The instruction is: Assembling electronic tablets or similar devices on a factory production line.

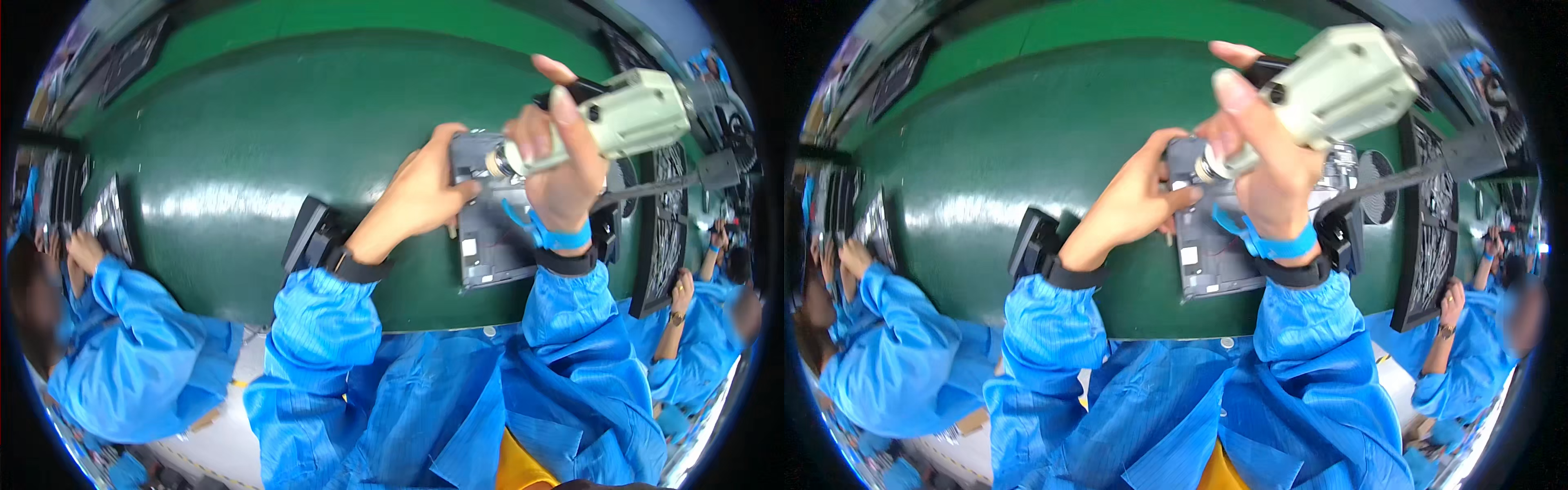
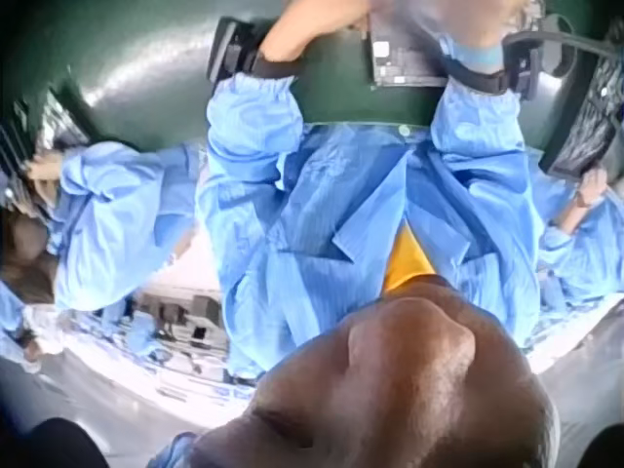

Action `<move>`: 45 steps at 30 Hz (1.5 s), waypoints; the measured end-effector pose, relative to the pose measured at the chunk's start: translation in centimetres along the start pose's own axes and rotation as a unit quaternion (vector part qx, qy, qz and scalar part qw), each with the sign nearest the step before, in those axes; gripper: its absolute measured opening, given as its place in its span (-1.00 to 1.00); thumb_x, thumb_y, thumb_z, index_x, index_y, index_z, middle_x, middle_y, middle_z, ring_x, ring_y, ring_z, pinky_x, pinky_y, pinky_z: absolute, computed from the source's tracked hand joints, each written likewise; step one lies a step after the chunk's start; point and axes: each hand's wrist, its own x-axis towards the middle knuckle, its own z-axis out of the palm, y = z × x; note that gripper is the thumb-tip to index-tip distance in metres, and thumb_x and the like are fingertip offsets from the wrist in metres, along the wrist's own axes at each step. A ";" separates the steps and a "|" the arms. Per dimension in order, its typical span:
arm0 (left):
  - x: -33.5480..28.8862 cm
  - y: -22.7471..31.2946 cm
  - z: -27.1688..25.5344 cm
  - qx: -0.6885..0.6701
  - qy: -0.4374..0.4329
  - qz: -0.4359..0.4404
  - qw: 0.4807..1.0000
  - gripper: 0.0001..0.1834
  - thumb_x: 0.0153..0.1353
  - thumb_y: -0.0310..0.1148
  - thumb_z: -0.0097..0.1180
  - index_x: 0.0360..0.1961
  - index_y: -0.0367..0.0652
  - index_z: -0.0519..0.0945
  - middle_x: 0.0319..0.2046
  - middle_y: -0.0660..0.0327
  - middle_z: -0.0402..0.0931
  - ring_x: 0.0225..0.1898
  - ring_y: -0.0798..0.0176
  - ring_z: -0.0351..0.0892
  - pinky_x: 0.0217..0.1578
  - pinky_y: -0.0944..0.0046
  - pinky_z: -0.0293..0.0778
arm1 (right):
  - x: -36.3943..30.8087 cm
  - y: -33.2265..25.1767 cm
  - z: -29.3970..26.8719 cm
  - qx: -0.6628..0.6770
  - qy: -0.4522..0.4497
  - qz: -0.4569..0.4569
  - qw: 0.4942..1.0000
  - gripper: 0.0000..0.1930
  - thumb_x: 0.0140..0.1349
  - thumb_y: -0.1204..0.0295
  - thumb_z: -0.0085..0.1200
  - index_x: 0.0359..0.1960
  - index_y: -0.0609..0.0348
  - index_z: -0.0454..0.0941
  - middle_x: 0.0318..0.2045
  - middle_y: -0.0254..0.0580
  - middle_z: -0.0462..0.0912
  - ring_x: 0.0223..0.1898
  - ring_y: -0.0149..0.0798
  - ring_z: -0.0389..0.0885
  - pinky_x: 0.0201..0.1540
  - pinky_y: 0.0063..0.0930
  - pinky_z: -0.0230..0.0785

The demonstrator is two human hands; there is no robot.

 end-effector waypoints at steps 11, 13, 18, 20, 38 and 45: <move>0.2 2.2 0.8 -0.030 0.011 -0.105 0.994 -0.31 0.04 -0.60 0.15 0.19 -0.17 0.11 -0.47 0.17 0.52 -0.65 0.45 0.44 -0.72 0.50 0.35 | -3.0 -5.7 -19.5 0.030 0.305 -0.145 0.941 -0.80 0.09 0.41 0.08 -0.44 0.36 0.48 -0.78 -0.35 0.30 -0.73 -0.41 0.30 -0.49 -0.47 0.30; -0.1 2.1 0.5 -0.015 0.012 -0.096 0.995 -0.31 0.04 -0.60 0.14 0.19 -0.17 0.12 -0.48 0.18 0.51 -0.65 0.45 0.44 -0.72 0.51 0.36 | -3.5 -4.2 -21.2 0.045 0.325 -0.154 0.932 -0.81 0.08 0.43 0.09 -0.45 0.38 0.49 -0.78 -0.33 0.32 -0.72 -0.40 0.33 -0.49 -0.46 0.33; -0.5 1.9 -0.1 0.016 0.029 -0.101 0.994 -0.30 0.06 -0.61 0.14 0.19 -0.19 0.07 -0.50 0.16 0.50 -0.67 0.44 0.45 -0.71 0.50 0.39 | -3.6 -2.6 -21.1 -0.034 0.370 -0.116 0.921 -0.73 0.13 0.38 0.05 -0.27 0.40 0.47 -0.78 -0.41 0.24 -0.72 -0.46 0.26 -0.50 -0.52 0.28; -0.3 2.2 0.6 0.014 0.026 -0.104 0.994 -0.30 0.06 -0.61 0.14 0.19 -0.20 0.07 -0.50 0.16 0.49 -0.68 0.44 0.44 -0.71 0.50 0.39 | -3.6 -2.6 -21.6 -0.044 0.364 -0.125 0.922 -0.76 0.10 0.42 0.07 -0.33 0.41 0.49 -0.78 -0.37 0.29 -0.73 -0.45 0.27 -0.54 -0.53 0.27; -0.4 2.4 0.6 0.003 0.043 -0.112 0.993 -0.29 0.05 -0.63 0.13 0.20 -0.24 0.06 -0.41 0.12 0.52 -0.64 0.48 0.42 -0.68 0.54 0.35 | -3.2 -1.5 -21.1 -0.109 0.357 -0.109 0.921 -0.81 0.05 0.43 0.12 -0.48 0.38 0.52 -0.81 -0.34 0.32 -0.75 -0.44 0.32 -0.56 -0.50 0.36; 0.1 2.4 1.2 0.017 0.044 -0.103 0.994 -0.30 0.05 -0.61 0.09 0.20 -0.23 0.06 -0.44 0.16 0.50 -0.66 0.47 0.42 -0.73 0.54 0.37 | -3.1 -1.9 -21.3 -0.112 0.379 -0.114 0.912 -0.81 0.06 0.43 0.12 -0.48 0.37 0.52 -0.81 -0.34 0.33 -0.75 -0.45 0.32 -0.57 -0.51 0.35</move>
